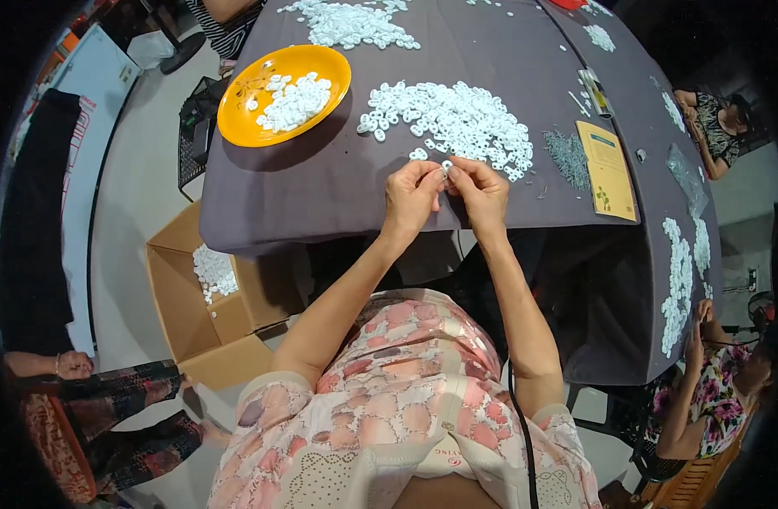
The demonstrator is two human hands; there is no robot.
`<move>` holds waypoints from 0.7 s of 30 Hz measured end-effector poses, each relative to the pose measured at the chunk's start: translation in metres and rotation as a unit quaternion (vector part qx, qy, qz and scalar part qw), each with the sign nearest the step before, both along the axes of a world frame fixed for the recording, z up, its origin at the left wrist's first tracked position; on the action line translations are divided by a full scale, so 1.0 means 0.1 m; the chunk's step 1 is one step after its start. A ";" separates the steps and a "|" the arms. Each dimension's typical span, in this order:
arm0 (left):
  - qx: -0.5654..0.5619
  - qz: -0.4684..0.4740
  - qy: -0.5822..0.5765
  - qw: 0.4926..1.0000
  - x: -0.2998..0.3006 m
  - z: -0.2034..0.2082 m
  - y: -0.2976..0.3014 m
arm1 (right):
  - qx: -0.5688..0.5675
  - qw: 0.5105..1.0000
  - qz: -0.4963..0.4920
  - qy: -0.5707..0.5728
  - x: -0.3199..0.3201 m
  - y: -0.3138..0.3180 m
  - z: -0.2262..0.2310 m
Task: The person assembles small plastic components by hand, picking up plastic pieces from the table and inserting small pins into them.
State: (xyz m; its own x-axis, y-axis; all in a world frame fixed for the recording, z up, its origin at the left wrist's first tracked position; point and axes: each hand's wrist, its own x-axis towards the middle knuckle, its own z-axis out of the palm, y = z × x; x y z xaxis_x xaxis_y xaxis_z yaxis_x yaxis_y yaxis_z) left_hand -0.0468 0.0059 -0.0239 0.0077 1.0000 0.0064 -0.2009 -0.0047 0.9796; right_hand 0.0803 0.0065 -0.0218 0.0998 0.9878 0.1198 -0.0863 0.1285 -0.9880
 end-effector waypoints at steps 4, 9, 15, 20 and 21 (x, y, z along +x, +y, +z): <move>0.002 -0.009 -0.029 1.000 -0.02 -0.03 0.03 | -0.003 1.000 0.005 -0.025 0.01 -0.01 0.00; -0.027 -0.029 -0.056 0.998 -0.04 0.01 0.01 | 0.000 0.999 0.027 -0.045 0.04 -0.01 -0.01; -0.016 -0.032 -0.055 0.998 -0.03 0.03 0.01 | 0.015 0.999 0.028 -0.018 0.06 -0.02 -0.05; -0.027 -0.041 -0.042 0.998 -0.04 0.04 0.01 | 0.003 0.999 0.029 -0.023 0.07 -0.02 -0.05; -0.027 -0.040 -0.042 0.998 -0.04 0.03 0.01 | 0.002 0.999 0.029 -0.023 0.07 -0.02 -0.05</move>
State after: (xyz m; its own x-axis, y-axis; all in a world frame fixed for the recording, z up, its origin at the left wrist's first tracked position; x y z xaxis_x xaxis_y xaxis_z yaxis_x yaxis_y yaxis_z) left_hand -0.0510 0.0069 -0.0204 0.0899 0.9950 -0.0436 -0.2802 0.0673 0.9576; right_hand 0.0870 0.0046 -0.0266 0.0358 0.9912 0.1272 -0.0487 0.1289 -0.9905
